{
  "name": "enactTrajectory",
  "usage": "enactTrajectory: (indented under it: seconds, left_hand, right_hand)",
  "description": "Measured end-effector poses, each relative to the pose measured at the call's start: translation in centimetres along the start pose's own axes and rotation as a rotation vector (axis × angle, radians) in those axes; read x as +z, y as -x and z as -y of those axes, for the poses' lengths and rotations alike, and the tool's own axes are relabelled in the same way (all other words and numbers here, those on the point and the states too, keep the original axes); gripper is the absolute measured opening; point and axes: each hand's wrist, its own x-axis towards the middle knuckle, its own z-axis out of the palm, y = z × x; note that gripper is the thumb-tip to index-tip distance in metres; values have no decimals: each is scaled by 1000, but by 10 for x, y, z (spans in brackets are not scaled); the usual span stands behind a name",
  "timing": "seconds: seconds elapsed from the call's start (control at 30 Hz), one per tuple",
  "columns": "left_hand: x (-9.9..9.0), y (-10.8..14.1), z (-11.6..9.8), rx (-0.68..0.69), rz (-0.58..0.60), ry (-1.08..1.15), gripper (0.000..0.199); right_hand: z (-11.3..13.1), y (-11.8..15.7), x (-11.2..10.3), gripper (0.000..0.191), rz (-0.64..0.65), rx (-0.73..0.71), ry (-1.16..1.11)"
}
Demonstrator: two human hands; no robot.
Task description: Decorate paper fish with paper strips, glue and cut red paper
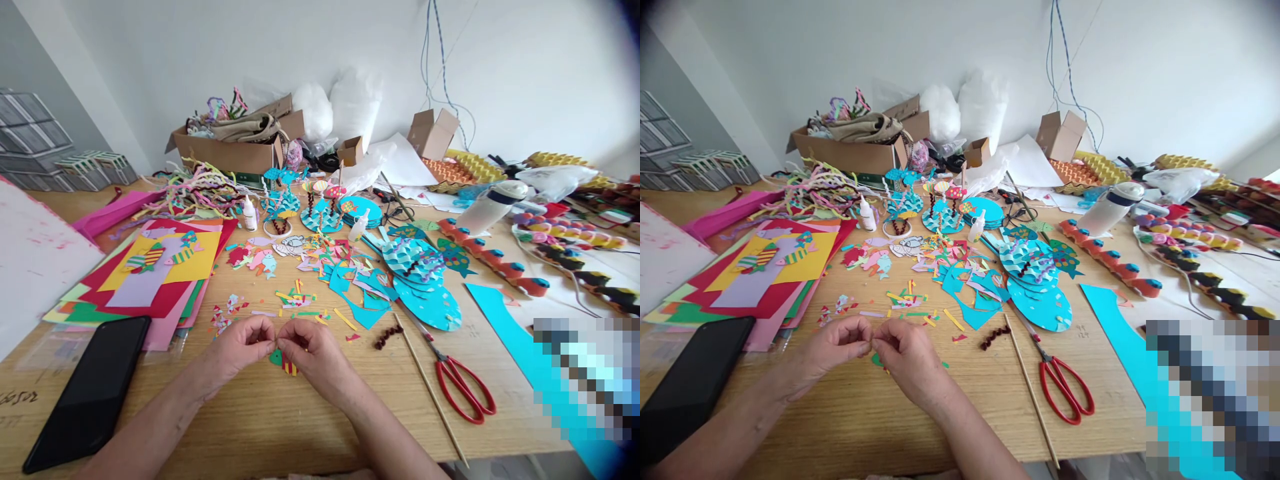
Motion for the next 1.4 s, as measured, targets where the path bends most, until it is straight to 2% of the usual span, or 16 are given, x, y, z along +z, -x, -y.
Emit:
enactTrajectory:
  seconds: [0.43, 0.63, 1.07, 1.4]
  left_hand:
    - [1, 1, -2, -24, 43, 35, 19]
    - [0, 2, -5, -18, 38, 7, 18]
    - [1, 0, -2, -56, 66, 64, 13]
    - [2, 2, 5, -15, 60, 173, 15]
  right_hand:
    - [2, 0, -1, 13, -4, -15, 62]
    - [-3, 1, -2, 8, 34, 30, -72]
    - [1, 1, -2, 14, 67, 45, -40]
    - [-5, 0, 3, 12, 53, 122, -168]
